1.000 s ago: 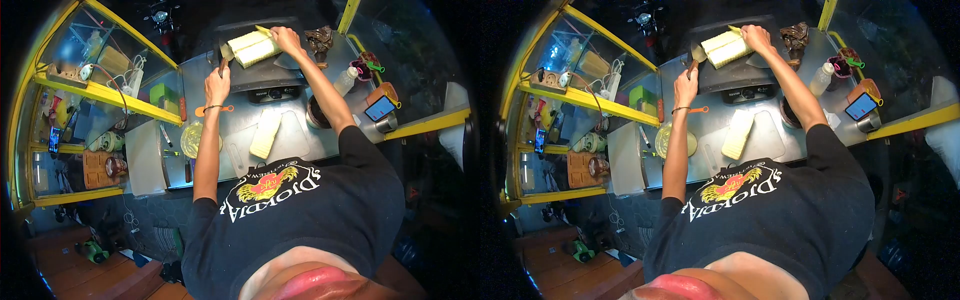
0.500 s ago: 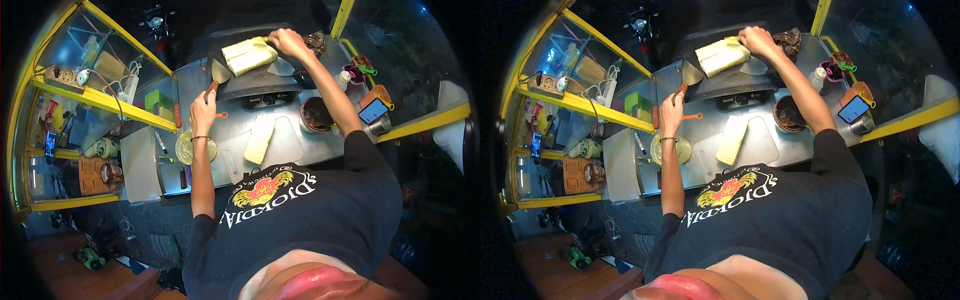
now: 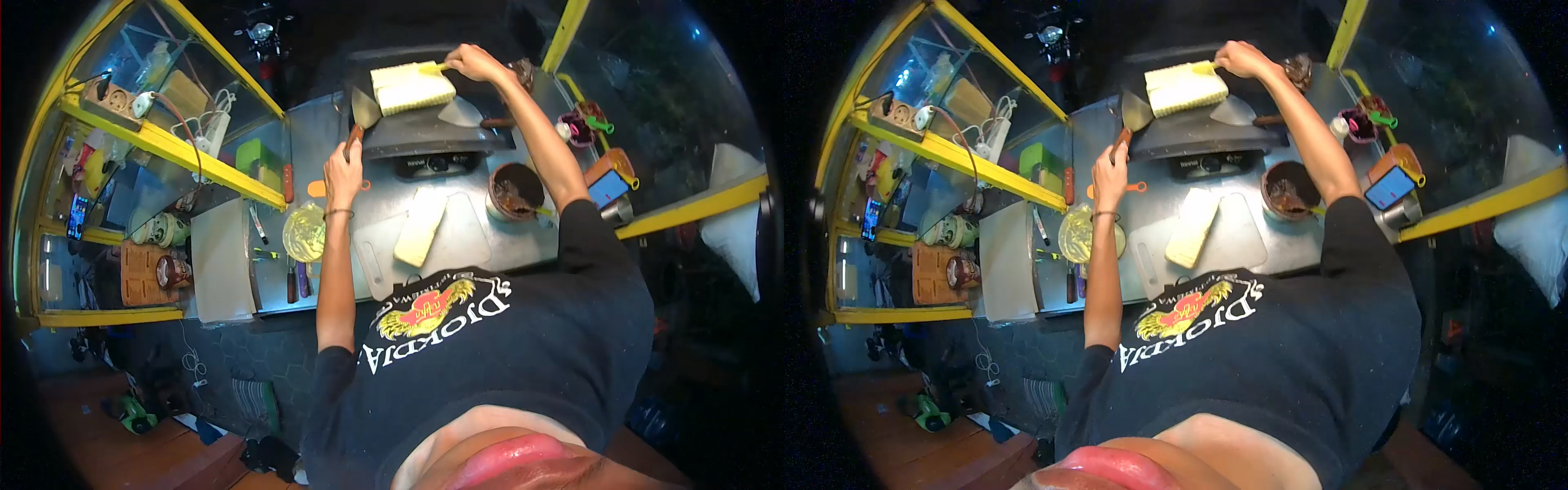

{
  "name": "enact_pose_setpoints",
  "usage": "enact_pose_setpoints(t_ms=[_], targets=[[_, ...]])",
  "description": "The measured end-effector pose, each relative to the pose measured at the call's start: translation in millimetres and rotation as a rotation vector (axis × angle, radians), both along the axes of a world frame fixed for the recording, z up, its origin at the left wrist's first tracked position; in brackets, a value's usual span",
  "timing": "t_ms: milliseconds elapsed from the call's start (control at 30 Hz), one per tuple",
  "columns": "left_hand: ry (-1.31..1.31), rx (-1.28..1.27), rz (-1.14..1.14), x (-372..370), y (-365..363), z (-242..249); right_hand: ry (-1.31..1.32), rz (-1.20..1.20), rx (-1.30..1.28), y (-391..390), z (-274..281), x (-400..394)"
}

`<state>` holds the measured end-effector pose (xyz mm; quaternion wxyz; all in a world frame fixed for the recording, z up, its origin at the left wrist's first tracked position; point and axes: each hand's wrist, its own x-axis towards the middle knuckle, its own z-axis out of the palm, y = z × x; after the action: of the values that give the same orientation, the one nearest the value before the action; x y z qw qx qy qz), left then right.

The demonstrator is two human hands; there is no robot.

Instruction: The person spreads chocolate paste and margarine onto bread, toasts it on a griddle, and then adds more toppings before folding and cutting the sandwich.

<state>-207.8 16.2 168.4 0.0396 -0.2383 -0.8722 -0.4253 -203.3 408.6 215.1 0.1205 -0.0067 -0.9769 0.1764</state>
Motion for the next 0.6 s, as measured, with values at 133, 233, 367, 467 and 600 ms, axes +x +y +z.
enact_pose_setpoints(t_ms=[133,233,367,467,600], targets=[[-0.002,0.074,0.019,5,-6,-7,-0.059,-0.161,-0.168,9,7,-3],[-0.104,0.006,0.005,6,-1,0,0.003,-0.199,0.064,-3,-3,-2],[-0.103,0.096,0.031,8,-4,-3,-0.100,-0.057,0.048,-13,30,3],[-0.080,0.052,0.009,-2,6,-5,0.000,-0.322,0.088,-26,15,-2],[-0.026,0.162,0.055,-16,15,-11,-0.082,-0.225,-0.123,-50,9,-11]])
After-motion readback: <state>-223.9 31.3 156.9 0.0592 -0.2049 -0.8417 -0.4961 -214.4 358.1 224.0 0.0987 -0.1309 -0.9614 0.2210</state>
